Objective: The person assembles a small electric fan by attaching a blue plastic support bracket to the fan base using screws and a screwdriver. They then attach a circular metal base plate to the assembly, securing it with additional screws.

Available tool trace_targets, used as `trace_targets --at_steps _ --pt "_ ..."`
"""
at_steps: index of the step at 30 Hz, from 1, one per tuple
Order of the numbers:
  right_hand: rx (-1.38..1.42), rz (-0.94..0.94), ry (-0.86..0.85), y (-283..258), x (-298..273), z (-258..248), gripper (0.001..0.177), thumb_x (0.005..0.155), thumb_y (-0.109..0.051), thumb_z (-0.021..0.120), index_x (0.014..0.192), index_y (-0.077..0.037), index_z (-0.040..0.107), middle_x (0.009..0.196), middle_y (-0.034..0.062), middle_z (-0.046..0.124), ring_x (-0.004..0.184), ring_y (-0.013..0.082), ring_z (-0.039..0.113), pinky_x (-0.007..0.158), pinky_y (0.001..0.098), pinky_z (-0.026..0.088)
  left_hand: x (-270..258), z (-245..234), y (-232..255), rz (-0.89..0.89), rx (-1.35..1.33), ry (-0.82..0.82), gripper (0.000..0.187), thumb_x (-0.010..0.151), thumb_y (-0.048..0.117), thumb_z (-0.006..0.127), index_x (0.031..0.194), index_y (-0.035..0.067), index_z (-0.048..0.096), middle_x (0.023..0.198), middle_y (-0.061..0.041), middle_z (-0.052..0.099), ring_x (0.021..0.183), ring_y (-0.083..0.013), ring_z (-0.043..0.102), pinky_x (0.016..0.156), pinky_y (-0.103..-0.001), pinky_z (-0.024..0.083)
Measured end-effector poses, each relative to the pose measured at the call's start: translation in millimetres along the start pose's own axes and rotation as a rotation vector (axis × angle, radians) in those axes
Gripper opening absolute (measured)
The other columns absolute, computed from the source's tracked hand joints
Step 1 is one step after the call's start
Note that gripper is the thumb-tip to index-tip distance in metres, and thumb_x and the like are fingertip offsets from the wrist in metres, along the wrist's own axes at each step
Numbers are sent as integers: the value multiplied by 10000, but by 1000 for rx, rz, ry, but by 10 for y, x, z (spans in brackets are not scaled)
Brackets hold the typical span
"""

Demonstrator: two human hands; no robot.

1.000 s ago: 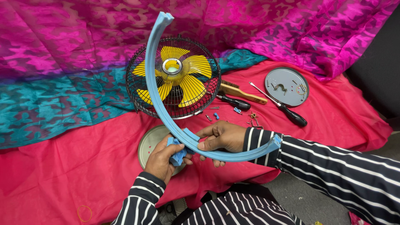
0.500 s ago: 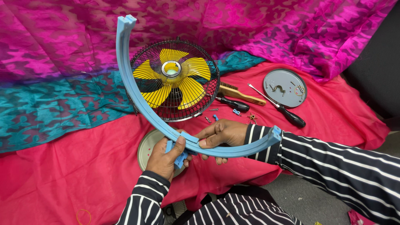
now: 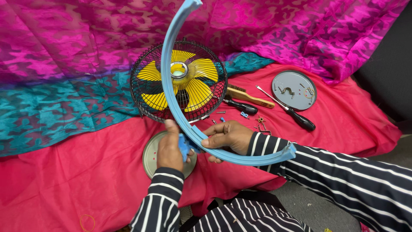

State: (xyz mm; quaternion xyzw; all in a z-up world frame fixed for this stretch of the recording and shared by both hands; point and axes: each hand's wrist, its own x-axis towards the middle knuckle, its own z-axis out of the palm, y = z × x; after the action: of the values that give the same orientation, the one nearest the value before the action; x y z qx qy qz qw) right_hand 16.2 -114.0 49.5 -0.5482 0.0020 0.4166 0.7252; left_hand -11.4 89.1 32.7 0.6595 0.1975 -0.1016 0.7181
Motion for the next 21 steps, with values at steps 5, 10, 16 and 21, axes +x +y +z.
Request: trace_targets --at_steps 5,10,16,21 --pt "28 -2 161 -35 8 123 389 886 -126 756 1182 106 656 872 156 744 654 208 751 598 303 622 124 81 -265 186 46 222 714 1026 606 291 1067 9 681 898 -93 666 738 -194 612 631 -319 500" --pt "66 -71 206 -78 -15 249 396 865 -89 747 1184 114 630 852 181 755 651 223 752 602 325 634 234 138 -429 450 166 259 703 1093 568 287 1151 -26 659 1096 -85 615 990 -193 611 886 -342 471" --pt "31 -110 241 -107 14 361 385 864 -76 751 1176 112 627 863 190 770 670 220 755 616 321 640 136 312 -212 295 -99 226 649 1065 567 290 1016 11 621 852 -90 644 783 -189 616 741 -341 528" --pt "-105 -88 248 -149 5 401 373 878 -91 741 1163 126 638 838 197 775 663 212 758 601 309 635 23 318 7 209 20 280 616 1029 569 277 1010 58 620 763 -64 638 678 -176 631 640 -322 543"
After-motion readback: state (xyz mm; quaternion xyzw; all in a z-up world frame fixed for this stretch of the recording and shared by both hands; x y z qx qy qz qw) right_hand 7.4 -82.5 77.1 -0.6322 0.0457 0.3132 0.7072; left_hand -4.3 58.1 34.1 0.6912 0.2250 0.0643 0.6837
